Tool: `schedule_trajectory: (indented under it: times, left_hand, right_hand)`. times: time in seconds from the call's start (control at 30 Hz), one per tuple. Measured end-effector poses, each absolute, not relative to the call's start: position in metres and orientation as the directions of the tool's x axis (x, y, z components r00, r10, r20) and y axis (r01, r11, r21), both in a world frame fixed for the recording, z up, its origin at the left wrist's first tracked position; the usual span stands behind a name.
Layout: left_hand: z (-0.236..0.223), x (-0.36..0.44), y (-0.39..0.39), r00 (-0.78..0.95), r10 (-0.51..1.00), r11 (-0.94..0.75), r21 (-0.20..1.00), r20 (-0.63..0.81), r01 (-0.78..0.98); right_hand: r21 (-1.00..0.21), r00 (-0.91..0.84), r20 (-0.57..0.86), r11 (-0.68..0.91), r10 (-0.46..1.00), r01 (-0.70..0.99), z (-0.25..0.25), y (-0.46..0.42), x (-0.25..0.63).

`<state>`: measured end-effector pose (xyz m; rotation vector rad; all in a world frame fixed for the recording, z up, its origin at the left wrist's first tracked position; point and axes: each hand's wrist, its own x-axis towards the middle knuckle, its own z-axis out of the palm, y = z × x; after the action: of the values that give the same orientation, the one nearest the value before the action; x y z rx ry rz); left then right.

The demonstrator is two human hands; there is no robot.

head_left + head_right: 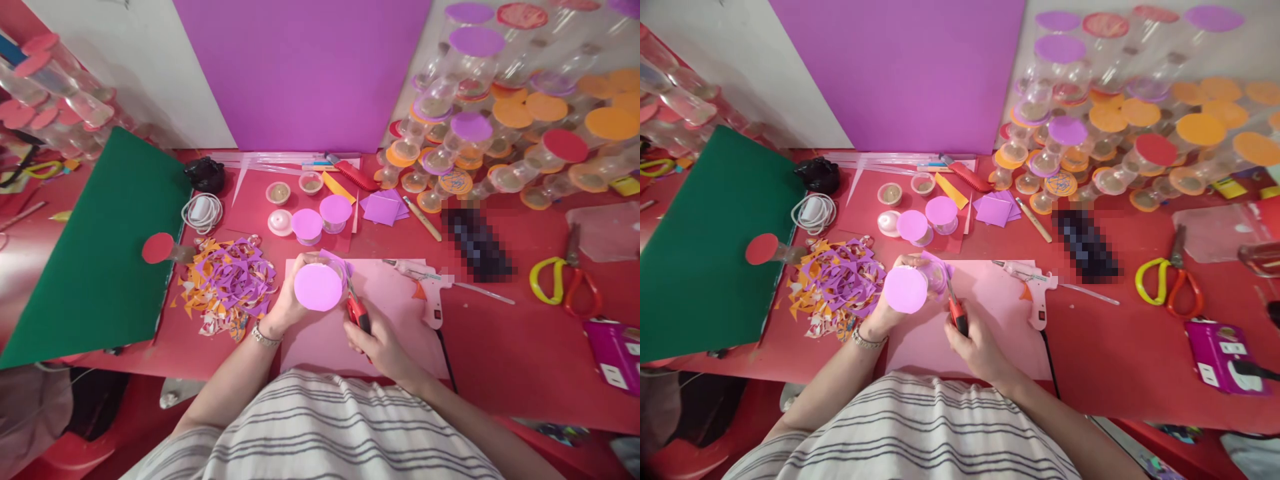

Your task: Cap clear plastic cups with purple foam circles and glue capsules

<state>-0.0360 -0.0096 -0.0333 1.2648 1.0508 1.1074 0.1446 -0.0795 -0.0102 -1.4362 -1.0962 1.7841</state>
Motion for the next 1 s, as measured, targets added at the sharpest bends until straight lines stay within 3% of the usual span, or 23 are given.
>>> schedule_trajectory:
  times: [0.17,0.43,0.6,1.0]
  left_hand:
    - [-0.037,-0.041,-0.009,0.183,0.983,-0.008,0.999,0.015,-0.035]
    - [-0.04,-0.043,-0.007,0.346,0.936,0.11,0.985,-0.056,-0.136]
    - [-0.034,-0.044,-0.006,0.349,0.937,0.06,0.985,0.001,-0.163]
    - [-0.023,-0.054,-0.001,0.446,0.895,-0.019,1.0,0.021,-0.007]
  right_hand:
    - [-0.873,-0.251,-0.481,-0.486,0.84,0.047,-0.01,-0.079,0.145]
    - [-0.891,-0.249,-0.448,-0.452,0.859,0.044,-0.012,-0.081,0.147]
    - [-0.88,-0.26,-0.468,-0.473,0.845,0.046,-0.01,-0.081,0.148]
    - [-0.866,-0.269,-0.482,-0.499,0.834,0.005,-0.017,-0.085,0.15]
